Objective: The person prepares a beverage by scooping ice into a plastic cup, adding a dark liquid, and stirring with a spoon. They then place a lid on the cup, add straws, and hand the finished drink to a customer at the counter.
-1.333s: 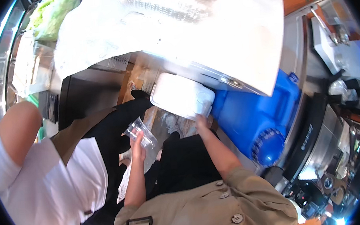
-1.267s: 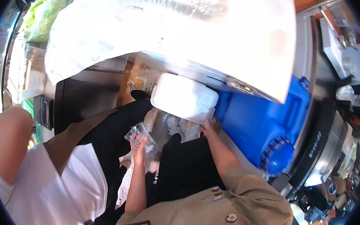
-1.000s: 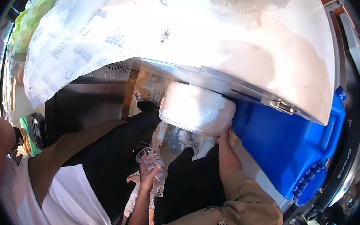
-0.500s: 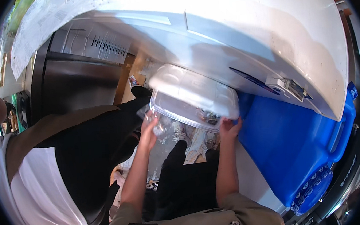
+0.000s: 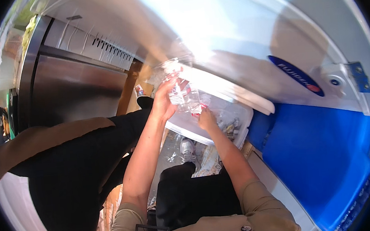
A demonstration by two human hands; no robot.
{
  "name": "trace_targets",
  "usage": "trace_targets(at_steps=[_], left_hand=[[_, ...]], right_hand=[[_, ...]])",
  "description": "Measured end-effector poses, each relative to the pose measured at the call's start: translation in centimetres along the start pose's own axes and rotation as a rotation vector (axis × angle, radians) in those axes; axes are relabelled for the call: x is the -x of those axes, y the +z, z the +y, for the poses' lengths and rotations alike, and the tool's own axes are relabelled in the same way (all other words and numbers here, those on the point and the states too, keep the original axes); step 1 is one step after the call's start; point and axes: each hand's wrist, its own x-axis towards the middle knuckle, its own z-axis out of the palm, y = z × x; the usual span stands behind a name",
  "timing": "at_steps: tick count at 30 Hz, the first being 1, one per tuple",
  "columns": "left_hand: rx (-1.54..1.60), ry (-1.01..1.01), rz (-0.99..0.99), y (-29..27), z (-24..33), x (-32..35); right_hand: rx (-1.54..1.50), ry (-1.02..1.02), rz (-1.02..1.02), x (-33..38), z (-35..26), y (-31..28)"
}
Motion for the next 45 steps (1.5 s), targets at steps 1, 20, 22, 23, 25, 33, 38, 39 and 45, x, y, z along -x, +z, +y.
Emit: trace_targets(at_steps=[1, 20, 22, 23, 25, 33, 38, 39, 45], left_hand=[[-0.043, -0.033, -0.031, -0.2, 0.5, -0.2], [-1.604, -0.163, -0.184, -0.9, 5.0, 3.1], [-1.687, -0.103, -0.128, -2.0, 4.7, 3.6], [-1.765, -0.050, -0.123, -2.1, 4.5, 3.4], [-1.881, 0.004, -0.088, -2.2, 4.4, 3.5], [-1.941, 0.178, 0.189, -4.9, 4.2, 4.1], [-1.993, -0.058, 0.200, -8.2, 2.8, 5.9], [-2.016, -0.124, 0.187, -9.0, 2.3, 6.1], [-2.127, -0.278, 0.074, -9.6, 0.5, 4.9]], right_hand=[[0.109, 0.098, -0.116, -0.6, 0.0, 0.1], [-1.440, -0.522, -0.340, -6.0, -8.7, 0.2], [-1.309, -0.562, -0.387, -5.5, -9.4, -1.4], [-1.174, -0.562, -0.331, -5.1, -9.7, -2.6], [-0.828, -0.496, -0.210, -5.3, -8.9, -0.8], [0.172, -0.196, -0.244, -3.5, -1.6, 7.1], [-0.177, -0.288, 0.017, -1.9, 2.3, 7.8], [-0.227, -0.347, 0.063, -1.5, 2.7, 7.0], [-0.240, -0.229, -0.134, 1.9, 0.2, -0.4]])
